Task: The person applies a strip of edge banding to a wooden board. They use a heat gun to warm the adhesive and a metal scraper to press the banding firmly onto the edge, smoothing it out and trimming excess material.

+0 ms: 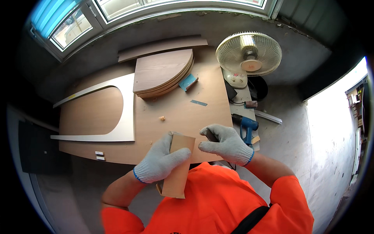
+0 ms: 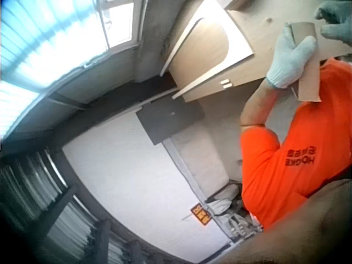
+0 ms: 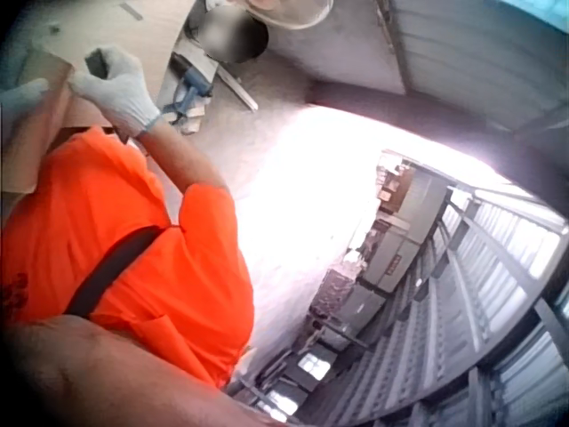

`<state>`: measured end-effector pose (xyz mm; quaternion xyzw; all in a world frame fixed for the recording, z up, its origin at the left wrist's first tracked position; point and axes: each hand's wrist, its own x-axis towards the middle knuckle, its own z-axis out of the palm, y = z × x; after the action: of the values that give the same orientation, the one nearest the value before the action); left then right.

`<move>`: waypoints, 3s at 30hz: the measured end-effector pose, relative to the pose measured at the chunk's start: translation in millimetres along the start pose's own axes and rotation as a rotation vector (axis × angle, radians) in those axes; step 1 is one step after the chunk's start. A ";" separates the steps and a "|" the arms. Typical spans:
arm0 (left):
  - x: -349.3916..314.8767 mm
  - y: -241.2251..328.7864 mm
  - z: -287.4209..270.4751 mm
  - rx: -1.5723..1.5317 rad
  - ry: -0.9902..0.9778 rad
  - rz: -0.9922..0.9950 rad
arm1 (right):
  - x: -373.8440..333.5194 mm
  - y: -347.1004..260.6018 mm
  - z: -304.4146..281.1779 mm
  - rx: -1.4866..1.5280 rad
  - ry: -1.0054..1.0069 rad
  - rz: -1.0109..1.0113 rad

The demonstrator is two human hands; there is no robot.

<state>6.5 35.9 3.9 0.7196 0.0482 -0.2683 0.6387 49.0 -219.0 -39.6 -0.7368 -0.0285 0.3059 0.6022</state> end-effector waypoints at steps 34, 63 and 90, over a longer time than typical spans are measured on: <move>6.7 -8.0 8.9 0.060 -0.091 0.073 | -22.0 -36.9 12.7 -0.627 -0.002 -0.489; -1.5 7.3 4.0 -0.008 -0.080 -0.057 | -19.0 -42.3 -6.5 -0.398 -0.044 -0.154; -12.2 -16.5 -39.4 -0.157 0.152 0.022 | 49.5 52.4 80.3 0.081 0.186 -0.657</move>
<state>2.1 79.5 -3.8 0.6860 0.1095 -0.2016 0.6905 33.1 -143.1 -114.6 -0.6885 -0.1973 0.0279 0.6973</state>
